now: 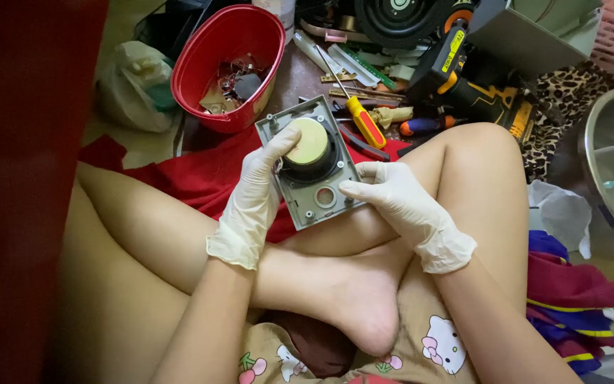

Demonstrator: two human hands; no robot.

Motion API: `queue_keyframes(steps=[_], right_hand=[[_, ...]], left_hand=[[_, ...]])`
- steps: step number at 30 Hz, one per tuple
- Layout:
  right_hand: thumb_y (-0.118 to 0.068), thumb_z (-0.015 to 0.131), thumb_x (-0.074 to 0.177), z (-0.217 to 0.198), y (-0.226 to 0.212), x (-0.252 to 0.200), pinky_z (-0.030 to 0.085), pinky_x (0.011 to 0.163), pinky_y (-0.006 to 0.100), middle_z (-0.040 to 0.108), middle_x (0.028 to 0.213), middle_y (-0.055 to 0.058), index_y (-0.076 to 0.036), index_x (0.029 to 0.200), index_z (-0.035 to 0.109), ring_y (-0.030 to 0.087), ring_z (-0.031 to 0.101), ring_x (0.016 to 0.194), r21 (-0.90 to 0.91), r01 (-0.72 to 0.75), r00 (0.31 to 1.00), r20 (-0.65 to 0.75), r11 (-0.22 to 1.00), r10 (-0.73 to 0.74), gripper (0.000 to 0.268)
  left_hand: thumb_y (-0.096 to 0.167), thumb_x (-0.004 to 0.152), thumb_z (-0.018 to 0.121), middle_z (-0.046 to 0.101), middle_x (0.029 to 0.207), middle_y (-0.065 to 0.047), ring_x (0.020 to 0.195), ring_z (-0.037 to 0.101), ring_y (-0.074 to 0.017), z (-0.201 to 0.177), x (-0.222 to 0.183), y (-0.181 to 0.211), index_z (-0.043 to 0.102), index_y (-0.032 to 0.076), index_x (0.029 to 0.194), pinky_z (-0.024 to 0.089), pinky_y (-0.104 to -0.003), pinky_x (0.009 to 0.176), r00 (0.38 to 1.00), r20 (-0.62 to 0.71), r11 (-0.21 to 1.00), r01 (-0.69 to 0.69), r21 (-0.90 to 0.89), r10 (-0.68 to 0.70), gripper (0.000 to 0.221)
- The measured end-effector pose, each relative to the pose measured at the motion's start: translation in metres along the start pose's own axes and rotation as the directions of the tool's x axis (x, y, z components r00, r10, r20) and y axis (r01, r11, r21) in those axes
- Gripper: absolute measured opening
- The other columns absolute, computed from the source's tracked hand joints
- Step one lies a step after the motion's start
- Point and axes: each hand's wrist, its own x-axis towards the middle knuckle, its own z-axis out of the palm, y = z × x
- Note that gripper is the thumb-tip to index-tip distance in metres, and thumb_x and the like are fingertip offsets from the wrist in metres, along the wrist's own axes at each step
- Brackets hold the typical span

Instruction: The person cleans a circular electronic component on a metal plate using a small brush while sitting on the floor.

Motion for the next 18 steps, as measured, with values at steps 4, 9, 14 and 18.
queue_keyframes(steps=[4, 9, 14, 18], right_hand=[[-0.022, 0.076, 0.064, 0.002, -0.008, -0.001, 0.048, 0.075, 0.026, 0.065, 0.075, 0.004, -0.003, 0.088, 0.068, 0.012, 0.060, 0.071, -0.092, -0.047, 0.999, -0.018, 0.995, 0.046, 0.032], [-0.028, 0.067, 0.069, -0.005, -0.040, 0.006, 0.042, 0.089, 0.035, 0.070, 0.088, 0.010, -0.008, 0.091, 0.071, 0.021, 0.061, 0.090, -0.556, 0.028, 0.994, 0.103, 0.831, 0.036, 0.030], [-0.043, 0.064, 0.072, -0.055, -0.037, 0.090, 0.046, 0.075, 0.029, 0.065, 0.068, -0.002, -0.023, 0.085, 0.068, 0.012, 0.061, 0.078, -0.693, 0.059, 0.980, -0.095, 0.719, -0.172, 0.024], [-0.056, 0.065, 0.066, -0.069, -0.025, 0.141, 0.045, 0.082, 0.037, 0.066, 0.089, 0.000, -0.029, 0.096, 0.066, 0.024, 0.058, 0.096, -0.881, -0.003, 0.962, -0.131, 0.473, -0.238, 0.041]], left_hand=[[0.015, 0.061, 0.076, 0.065, 0.088, -0.016, 0.080, 0.064, -0.0250, 0.001, 0.000, 0.003, 0.065, -0.004, 0.095, 0.051, -0.040, 0.079, 0.996, -0.093, 0.999, 0.020, 0.040, -0.017, 0.040], [0.019, 0.061, 0.075, 0.066, 0.088, -0.016, 0.080, 0.065, -0.0264, -0.012, 0.015, -0.002, 0.067, -0.001, 0.093, 0.053, -0.041, 0.077, 0.983, -0.183, 0.999, -0.023, -0.045, 0.014, 0.039], [0.020, 0.061, 0.074, 0.066, 0.084, -0.016, 0.075, 0.065, -0.0259, -0.014, 0.017, -0.001, 0.066, -0.004, 0.090, 0.054, -0.041, 0.072, 0.974, -0.227, 0.997, -0.012, -0.071, -0.004, 0.039], [0.020, 0.060, 0.076, 0.066, 0.085, -0.017, 0.076, 0.065, -0.0258, -0.016, 0.024, -0.001, 0.065, -0.005, 0.090, 0.054, -0.042, 0.073, 0.977, -0.215, 0.997, -0.008, -0.073, -0.008, 0.040]])
